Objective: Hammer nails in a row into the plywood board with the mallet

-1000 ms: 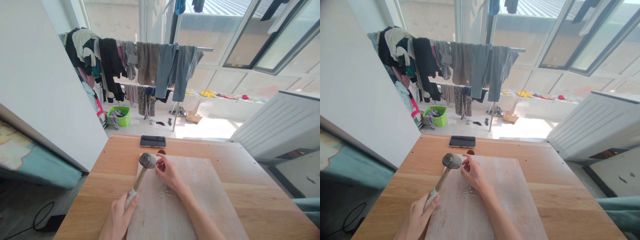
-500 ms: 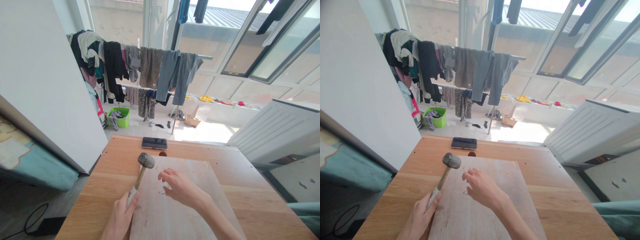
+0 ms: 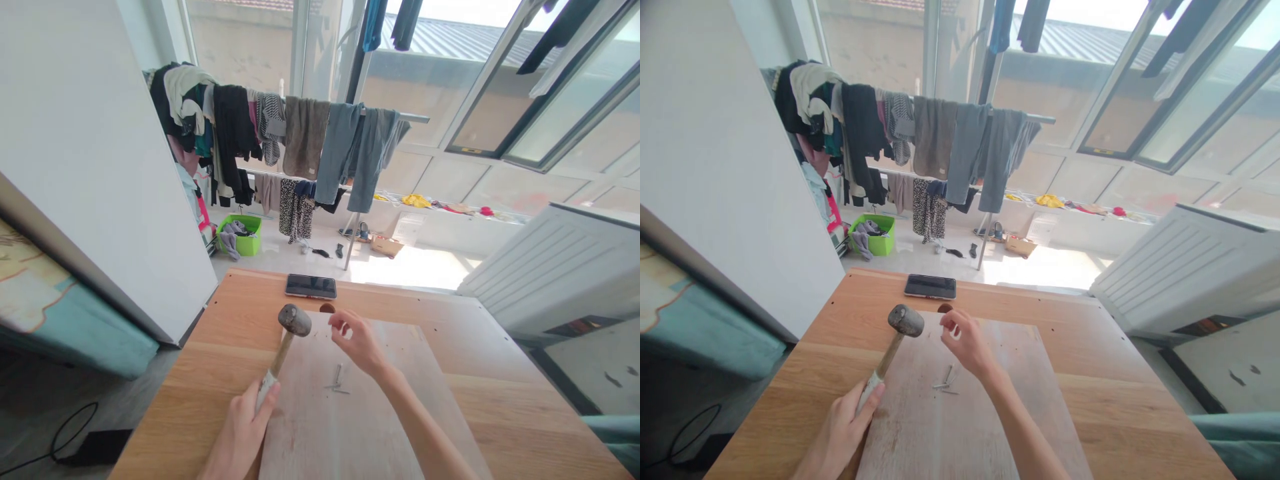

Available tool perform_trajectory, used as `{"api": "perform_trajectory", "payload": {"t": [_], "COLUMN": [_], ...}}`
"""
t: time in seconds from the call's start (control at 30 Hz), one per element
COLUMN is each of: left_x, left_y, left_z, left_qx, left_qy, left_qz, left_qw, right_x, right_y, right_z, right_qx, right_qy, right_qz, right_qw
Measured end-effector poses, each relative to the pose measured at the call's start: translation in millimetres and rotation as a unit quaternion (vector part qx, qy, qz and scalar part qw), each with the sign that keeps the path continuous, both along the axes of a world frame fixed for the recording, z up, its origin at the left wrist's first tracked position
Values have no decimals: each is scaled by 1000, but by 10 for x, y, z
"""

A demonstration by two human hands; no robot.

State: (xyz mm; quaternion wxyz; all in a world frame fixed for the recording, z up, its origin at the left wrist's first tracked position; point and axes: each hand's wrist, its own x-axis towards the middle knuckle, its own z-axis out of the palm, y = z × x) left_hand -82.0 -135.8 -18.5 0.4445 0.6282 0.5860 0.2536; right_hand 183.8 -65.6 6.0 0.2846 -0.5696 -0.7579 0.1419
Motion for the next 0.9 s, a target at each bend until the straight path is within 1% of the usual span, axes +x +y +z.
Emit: {"api": "perform_trajectory", "payload": {"t": [0.07,0.1,0.17,0.23,0.37,0.57,0.9], "left_x": [-1,-2,-2,3,27,37,49], "left_y": [-1,-1,1,3,5,19,28], "left_z": [-14,-19,-26,-25,-8,-22,-9], "left_qx": [-1,-3,-8,-11,-8,-3,14], "left_qy": [2,1,0,2,14,24,42], "left_qz": [-3,-3,1,4,16,22,21], "left_qw": [1000,1000,1000,1000,1000,999,999], "right_x": [30,29,8,-14,-22,-10,-16], "right_y": [44,48,26,-16,-72,-65,-71], "right_z": [-136,-200,-299,-348,-350,-351,-386], "right_qx": [30,39,44,40,31,25,28], "right_qy": [46,65,95,114,127,129,110], "right_qz": [-71,-88,-91,-83,-66,-51,-33], "right_qw": [996,993,990,989,989,990,993]}}
